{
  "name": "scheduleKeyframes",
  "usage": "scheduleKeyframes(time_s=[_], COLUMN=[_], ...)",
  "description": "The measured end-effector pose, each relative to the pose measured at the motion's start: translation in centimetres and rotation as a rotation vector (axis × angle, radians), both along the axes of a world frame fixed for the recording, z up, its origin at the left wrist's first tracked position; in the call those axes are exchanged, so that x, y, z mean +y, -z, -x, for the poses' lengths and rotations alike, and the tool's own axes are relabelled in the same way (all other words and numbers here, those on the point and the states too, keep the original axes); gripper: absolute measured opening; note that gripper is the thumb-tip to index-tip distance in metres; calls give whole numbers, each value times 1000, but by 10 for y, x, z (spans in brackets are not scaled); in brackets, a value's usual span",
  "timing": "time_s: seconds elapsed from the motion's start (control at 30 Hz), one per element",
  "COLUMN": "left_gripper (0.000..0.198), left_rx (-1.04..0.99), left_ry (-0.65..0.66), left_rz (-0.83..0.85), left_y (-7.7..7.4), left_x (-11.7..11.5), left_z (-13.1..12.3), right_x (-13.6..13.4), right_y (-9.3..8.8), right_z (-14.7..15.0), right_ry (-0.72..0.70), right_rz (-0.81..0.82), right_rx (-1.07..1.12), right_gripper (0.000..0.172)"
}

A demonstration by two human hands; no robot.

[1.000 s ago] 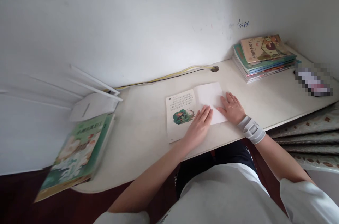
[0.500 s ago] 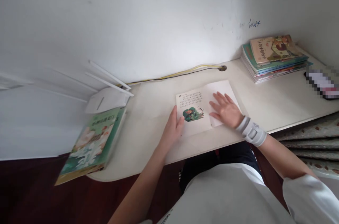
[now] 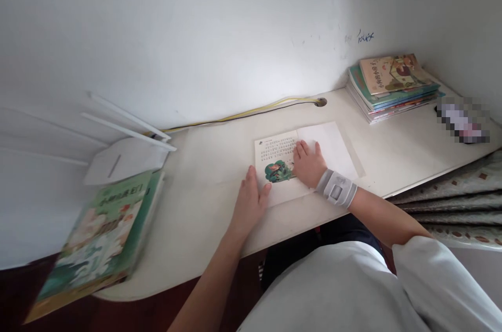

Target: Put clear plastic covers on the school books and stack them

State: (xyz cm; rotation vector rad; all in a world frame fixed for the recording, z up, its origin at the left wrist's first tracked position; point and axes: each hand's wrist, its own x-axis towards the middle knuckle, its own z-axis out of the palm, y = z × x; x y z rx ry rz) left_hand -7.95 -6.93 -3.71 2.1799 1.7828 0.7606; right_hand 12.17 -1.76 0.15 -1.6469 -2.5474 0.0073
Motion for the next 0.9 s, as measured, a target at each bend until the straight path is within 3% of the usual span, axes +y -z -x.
scheduleKeyframes(time_s=[0.17,0.33,0.7,0.8,0.9], left_gripper=[69,67,75,70,64], left_rx=[13,58,187,18,-395], left_ry=[-9,-6,17,-23,-96], left_rz=[-17,-3,86,153,312], left_y=[0,0,-13,-17,-32], left_x=[0,0,-4,-1,7], left_z=[-1,0,-9,-9,-8], right_x=[6,2,5,3,1], right_y=[-6,0,2,3,1], right_z=[-6,-7,-20,-22,-22], right_ry=[15,56,87,93,115], right_rz=[40,42,-15,60,131], right_rx=[-16,4,45,103,145], right_gripper=[47,48,47,50,54])
